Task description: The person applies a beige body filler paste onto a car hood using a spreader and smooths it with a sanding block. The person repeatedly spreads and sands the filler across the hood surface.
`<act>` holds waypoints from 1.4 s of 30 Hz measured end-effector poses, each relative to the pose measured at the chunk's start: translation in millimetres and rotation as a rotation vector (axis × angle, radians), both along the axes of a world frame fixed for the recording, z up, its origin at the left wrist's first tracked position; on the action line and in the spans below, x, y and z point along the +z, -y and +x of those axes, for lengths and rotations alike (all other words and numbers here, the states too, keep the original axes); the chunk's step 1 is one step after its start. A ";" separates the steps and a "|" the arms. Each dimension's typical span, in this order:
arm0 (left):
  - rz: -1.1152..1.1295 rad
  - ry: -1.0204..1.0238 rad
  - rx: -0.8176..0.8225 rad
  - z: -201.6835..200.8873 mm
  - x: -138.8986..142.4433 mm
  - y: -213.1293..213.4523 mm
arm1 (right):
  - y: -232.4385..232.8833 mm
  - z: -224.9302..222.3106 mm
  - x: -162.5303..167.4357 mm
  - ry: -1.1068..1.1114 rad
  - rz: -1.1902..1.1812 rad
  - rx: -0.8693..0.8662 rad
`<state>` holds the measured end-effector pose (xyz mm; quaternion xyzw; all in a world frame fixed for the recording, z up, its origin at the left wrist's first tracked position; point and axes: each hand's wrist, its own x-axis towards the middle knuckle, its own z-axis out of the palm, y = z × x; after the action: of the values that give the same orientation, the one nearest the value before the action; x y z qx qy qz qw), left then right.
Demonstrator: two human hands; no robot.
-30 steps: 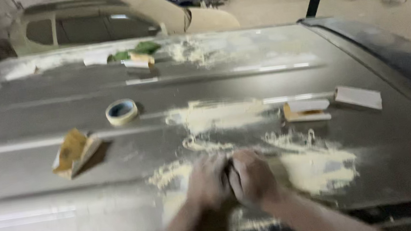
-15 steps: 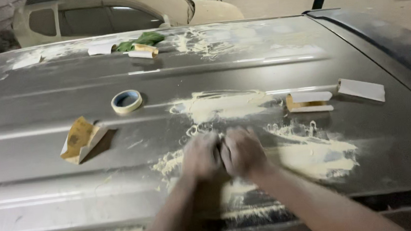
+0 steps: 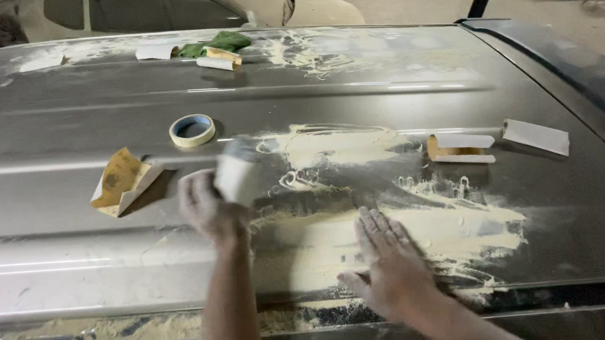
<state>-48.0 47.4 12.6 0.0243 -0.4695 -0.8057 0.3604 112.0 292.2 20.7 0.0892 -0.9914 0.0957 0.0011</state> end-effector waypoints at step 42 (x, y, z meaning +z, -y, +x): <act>-1.706 0.118 -0.282 64.5 27.1 -89.7 | -43.3 -12.7 -18.1 -0.294 -0.542 -0.034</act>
<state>16.5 137.1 39.7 -0.2712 -0.9300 -0.2128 0.1275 99.2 335.5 2.6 0.0821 -0.9203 0.3427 0.1700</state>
